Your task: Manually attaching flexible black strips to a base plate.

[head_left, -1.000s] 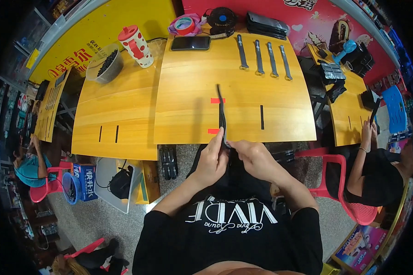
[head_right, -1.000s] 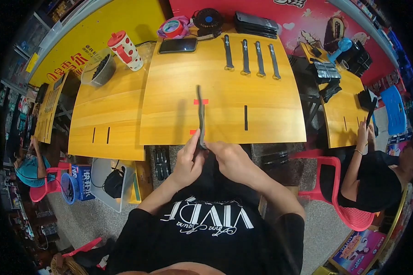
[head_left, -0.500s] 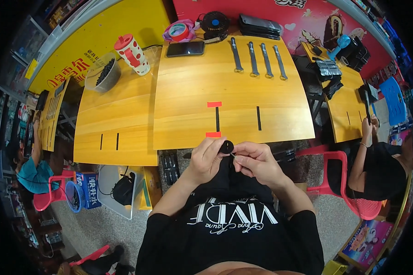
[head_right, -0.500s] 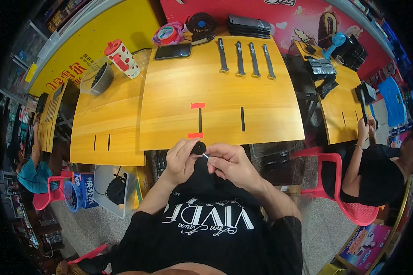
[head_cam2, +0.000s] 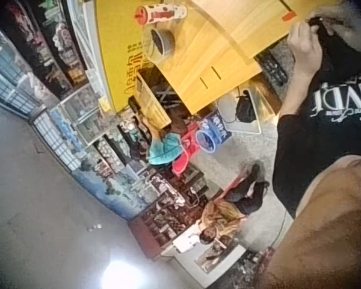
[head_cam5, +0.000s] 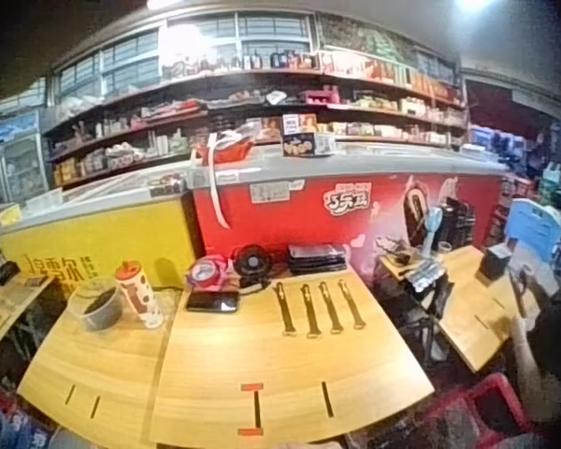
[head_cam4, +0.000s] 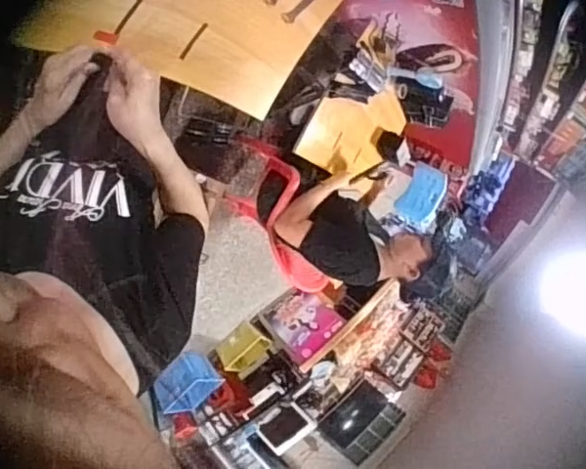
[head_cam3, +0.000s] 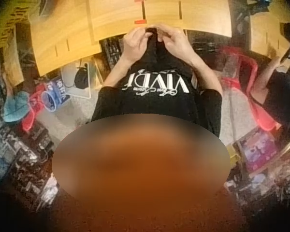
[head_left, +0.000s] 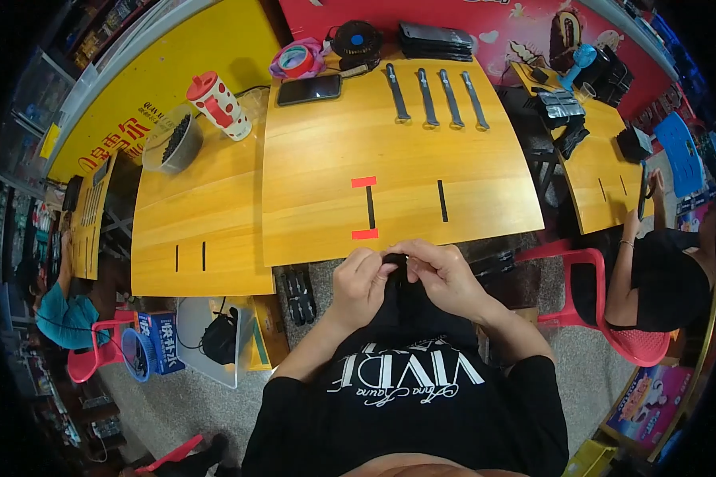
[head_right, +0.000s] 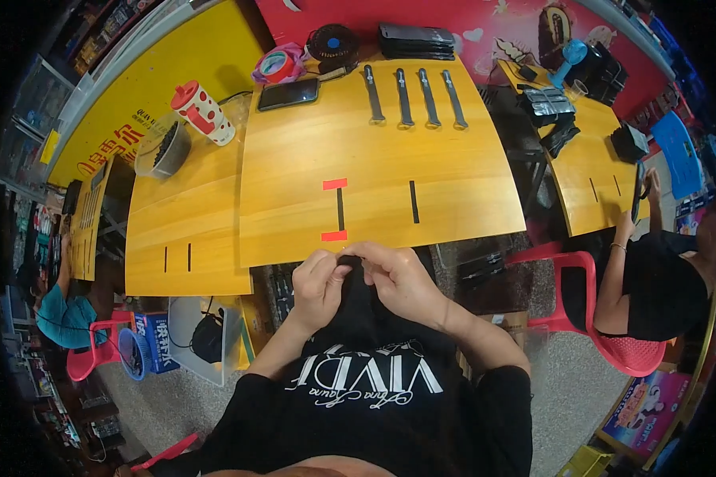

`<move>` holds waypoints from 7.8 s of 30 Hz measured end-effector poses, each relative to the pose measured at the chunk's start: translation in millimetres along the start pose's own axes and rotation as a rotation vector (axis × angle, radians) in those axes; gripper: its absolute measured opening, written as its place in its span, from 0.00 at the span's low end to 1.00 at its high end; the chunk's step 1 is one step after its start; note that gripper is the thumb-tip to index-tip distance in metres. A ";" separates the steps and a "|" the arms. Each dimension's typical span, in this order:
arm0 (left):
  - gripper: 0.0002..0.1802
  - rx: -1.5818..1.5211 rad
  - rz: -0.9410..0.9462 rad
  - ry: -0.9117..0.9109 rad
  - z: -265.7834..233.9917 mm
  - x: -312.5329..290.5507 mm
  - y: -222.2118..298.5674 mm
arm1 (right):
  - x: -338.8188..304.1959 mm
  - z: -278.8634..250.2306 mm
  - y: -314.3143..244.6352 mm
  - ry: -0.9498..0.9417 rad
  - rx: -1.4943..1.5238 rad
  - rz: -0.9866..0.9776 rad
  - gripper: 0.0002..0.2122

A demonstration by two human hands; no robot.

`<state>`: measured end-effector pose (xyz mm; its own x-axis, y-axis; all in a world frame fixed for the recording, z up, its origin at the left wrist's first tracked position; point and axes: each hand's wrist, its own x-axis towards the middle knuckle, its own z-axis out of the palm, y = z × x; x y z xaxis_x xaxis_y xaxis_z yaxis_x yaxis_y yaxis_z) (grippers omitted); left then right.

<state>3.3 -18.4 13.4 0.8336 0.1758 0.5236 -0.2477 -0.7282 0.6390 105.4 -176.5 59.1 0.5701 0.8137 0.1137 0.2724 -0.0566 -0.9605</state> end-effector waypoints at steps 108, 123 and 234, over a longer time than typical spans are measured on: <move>0.14 -1.685 -0.907 -0.135 -23.5 62.0 -36.0 | 41.2 -48.3 -37.2 -0.144 -0.307 -0.445 0.14; 0.07 -0.610 -0.752 -0.116 45.9 266.9 -220.2 | 37.0 -92.1 90.8 0.071 -0.545 -0.307 0.22; 0.12 -1.059 -0.830 -0.231 -6.0 -1.1 -1.8 | -20.5 27.0 24.1 0.271 -0.816 -0.417 0.19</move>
<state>-0.1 -13.3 15.1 0.9579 0.1194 -0.2612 0.1929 0.4065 0.8931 79.3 -178.9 26.8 0.4375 0.7036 0.5599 0.8922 -0.2619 -0.3681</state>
